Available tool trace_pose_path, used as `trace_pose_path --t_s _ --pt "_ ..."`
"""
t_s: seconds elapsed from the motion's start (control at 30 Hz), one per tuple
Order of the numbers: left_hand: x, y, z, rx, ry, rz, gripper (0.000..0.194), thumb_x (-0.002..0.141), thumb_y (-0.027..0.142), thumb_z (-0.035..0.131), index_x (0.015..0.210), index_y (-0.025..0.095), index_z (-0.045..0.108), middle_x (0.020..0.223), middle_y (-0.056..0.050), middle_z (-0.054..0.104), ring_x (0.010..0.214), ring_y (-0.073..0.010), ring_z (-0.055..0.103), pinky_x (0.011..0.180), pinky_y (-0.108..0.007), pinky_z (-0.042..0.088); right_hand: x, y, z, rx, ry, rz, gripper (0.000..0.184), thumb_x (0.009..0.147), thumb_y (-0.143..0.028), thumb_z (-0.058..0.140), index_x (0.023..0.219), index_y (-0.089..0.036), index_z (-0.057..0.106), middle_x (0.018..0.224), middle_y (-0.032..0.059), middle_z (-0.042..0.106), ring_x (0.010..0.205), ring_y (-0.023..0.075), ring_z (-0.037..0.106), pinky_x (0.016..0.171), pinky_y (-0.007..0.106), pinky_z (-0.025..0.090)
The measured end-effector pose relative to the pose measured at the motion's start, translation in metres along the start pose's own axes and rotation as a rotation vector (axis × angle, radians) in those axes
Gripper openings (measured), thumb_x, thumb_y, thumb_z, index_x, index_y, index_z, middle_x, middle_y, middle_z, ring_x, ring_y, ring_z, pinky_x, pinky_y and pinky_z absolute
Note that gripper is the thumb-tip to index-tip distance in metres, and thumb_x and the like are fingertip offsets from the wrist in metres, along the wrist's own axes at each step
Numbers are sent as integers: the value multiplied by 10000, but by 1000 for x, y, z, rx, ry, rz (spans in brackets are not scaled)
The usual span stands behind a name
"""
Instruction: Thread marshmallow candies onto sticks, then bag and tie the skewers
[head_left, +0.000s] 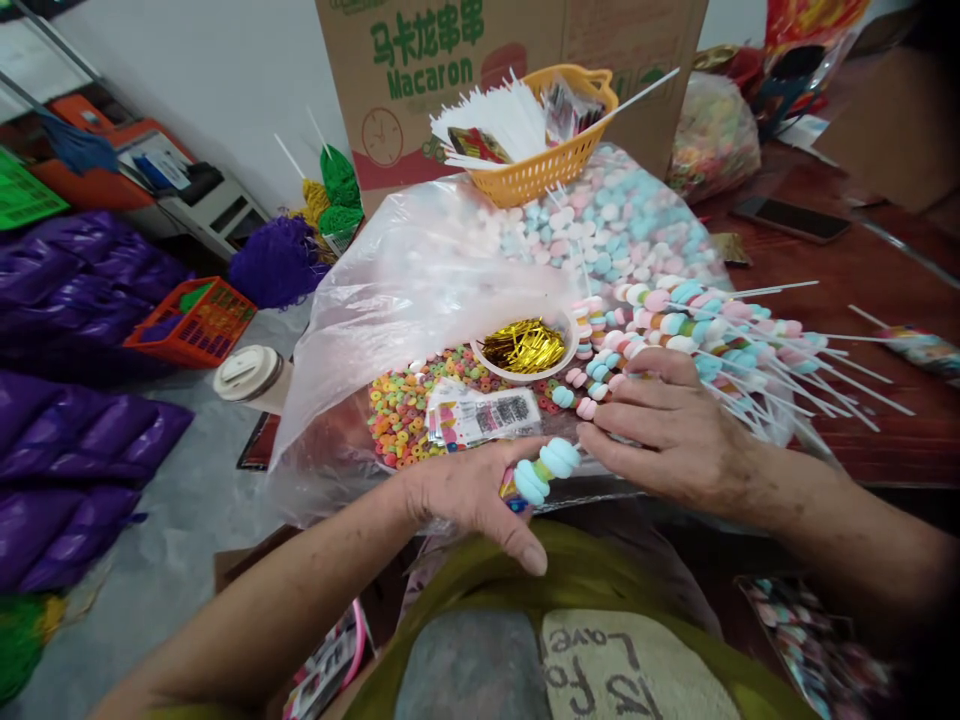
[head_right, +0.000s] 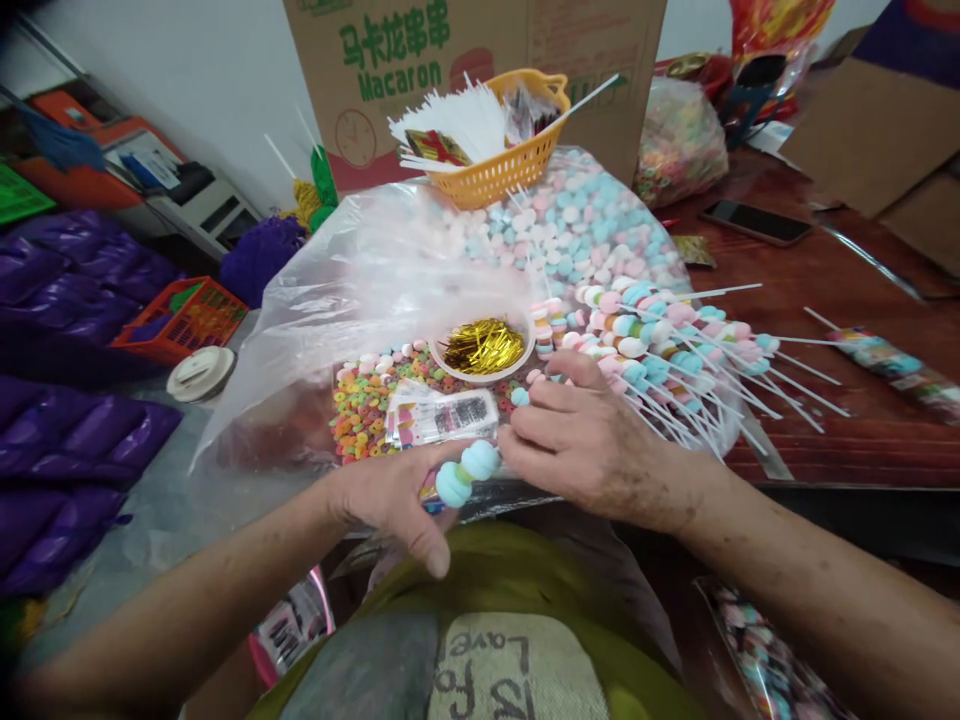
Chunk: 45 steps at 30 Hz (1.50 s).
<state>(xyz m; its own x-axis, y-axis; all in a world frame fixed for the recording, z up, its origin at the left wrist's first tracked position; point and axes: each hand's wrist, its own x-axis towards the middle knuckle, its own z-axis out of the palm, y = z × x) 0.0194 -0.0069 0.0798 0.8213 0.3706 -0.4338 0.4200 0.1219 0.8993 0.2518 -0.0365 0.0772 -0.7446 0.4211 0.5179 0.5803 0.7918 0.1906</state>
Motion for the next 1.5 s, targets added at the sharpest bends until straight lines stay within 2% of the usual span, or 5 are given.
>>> trace_pose_path --t_s 0.3,0.5,0.67,1.0,1.5 --pt "6 -3 -9 820 301 -145 1054 622 415 703 1422 197 53 1039 -118 625 983 -310 565 829 -401 416 -21 -29 33 191 14 334 176 820 -113 461 697 -166 576 633 15 554 663 134 443 769 358 295" --pt "-12 -12 -5 1195 464 -232 610 719 354 609 1256 151 403 1043 -147 629 1026 -304 545 962 -452 309 -22 -33 48 400 48 445 133 842 -157 489 725 -153 554 643 10 565 654 123 467 699 311 287" --pt "-21 -24 -13 686 296 -195 205 761 278 537 928 162 549 852 -39 632 796 -174 576 763 -294 446 -18 -31 48 279 102 408 106 828 -141 495 751 -172 562 655 7 586 633 120 458 694 329 299" --pt "-12 -29 -21 -79 -214 -229 315 558 355 752 615 149 522 467 58 488 398 -68 434 399 -198 359 3 -20 0 -114 206 -54 113 789 -149 568 850 -237 605 776 -20 644 746 140 532 839 417 351" --pt "-1 -29 4 978 428 -230 235 763 358 508 926 216 600 837 -39 665 768 -198 598 622 -258 400 -1 -36 30 160 10 397 209 809 -133 455 658 -165 597 606 19 513 630 139 425 677 312 267"
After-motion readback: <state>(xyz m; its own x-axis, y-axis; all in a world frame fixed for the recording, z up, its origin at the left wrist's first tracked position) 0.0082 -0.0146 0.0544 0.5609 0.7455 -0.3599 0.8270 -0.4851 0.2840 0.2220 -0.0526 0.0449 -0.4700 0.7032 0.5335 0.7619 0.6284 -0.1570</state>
